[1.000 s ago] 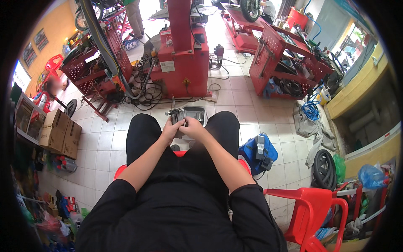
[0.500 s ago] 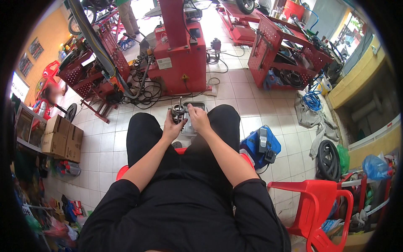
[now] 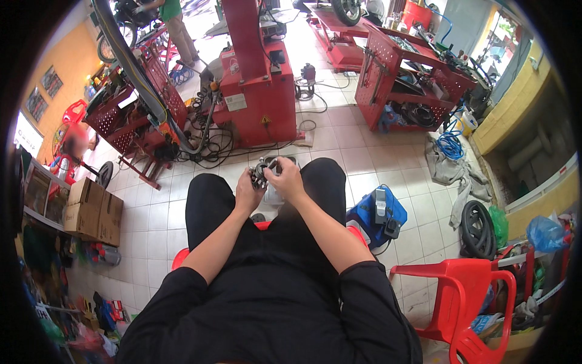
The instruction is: The person sits on a chair and uses a screwdriver to disassemble a cylindrical mechanical part, removing a bolt and a small internal component. They place the removed parts into a metal tray and then reassemble the part by hand, tightening the bolt.
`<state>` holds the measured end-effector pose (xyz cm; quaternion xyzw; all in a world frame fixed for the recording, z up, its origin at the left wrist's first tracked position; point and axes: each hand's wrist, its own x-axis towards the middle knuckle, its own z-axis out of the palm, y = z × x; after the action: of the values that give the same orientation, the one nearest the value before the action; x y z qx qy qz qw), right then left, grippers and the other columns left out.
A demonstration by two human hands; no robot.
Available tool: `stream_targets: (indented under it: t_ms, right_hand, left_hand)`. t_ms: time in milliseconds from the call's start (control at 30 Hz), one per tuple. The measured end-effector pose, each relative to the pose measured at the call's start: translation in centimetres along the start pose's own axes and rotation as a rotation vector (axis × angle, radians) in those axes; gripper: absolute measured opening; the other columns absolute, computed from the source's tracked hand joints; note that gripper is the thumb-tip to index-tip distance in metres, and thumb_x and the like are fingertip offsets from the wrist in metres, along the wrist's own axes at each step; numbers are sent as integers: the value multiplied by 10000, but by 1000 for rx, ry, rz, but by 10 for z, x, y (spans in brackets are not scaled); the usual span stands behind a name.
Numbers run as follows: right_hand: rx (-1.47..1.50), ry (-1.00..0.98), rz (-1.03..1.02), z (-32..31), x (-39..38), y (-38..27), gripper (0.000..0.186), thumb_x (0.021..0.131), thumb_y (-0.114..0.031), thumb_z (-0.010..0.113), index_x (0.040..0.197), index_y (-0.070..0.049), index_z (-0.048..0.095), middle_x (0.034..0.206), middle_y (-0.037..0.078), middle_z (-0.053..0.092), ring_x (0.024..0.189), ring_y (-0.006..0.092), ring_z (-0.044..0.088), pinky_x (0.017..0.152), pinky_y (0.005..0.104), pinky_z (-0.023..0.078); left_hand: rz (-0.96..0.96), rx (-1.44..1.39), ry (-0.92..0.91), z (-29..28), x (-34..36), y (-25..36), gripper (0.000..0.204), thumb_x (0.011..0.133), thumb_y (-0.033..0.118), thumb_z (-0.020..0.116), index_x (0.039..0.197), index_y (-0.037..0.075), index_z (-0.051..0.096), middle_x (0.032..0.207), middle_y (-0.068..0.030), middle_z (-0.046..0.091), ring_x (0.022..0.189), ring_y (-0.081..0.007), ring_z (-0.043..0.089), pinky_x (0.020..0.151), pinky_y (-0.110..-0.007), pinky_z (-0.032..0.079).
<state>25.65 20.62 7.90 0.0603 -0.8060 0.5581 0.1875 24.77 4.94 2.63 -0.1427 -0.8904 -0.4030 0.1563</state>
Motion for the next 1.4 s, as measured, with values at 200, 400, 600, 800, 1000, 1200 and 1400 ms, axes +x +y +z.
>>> stream_targets:
  t_ms: [200,400,600,800,1000,1200,1400]
  right_hand:
    - [-44,-107,173,-1,1,10,309,748,-271,725,887,2,682,705,158,657,643,247,639,619,337,486]
    - [57,-249,248,-9,6,15,326,731,-251,716,859,49,693,715,159,674,663,196,644,643,332,494]
    - [28,-256,289,-9,7,20,327,715,-215,713,898,55,686,658,139,648,626,173,625,612,318,497]
    - [131,-281,315,-6,8,23,254,740,-169,722,887,32,676,618,30,605,529,66,524,483,242,426]
    - [82,-226,280,-7,20,8,256,783,-203,725,891,24,679,644,68,632,535,93,569,497,259,453]
    - [-155,-351,147,-35,38,-96,311,776,-219,680,942,44,680,805,194,685,752,285,678,712,341,515]
    - [109,-419,34,-66,29,-172,177,790,-64,678,917,55,648,710,54,651,655,85,599,586,259,486]
  left_hand:
    - [75,188,52,-7,-1,14,495,679,144,715,1120,77,500,1009,-142,578,971,-362,553,761,-477,434]
    - [46,247,-10,-9,-2,14,518,654,118,722,1119,95,495,1042,-105,569,1013,-332,537,803,-465,419]
    - [25,257,-70,-8,-1,15,511,671,140,733,1115,92,485,1052,-109,566,1016,-332,537,798,-464,425]
    - [1,237,-116,-8,0,12,529,669,146,735,1127,84,478,1041,-125,568,1009,-350,542,790,-479,433]
    - [22,177,-96,-25,20,19,478,644,118,731,1055,59,493,997,-157,586,969,-375,571,792,-473,464]
    - [90,6,-31,-81,27,58,517,644,142,745,1090,52,499,987,-170,582,919,-370,587,750,-448,481]
    - [191,-249,145,-128,22,107,538,603,41,752,1057,43,464,976,-182,565,883,-358,585,739,-406,474]
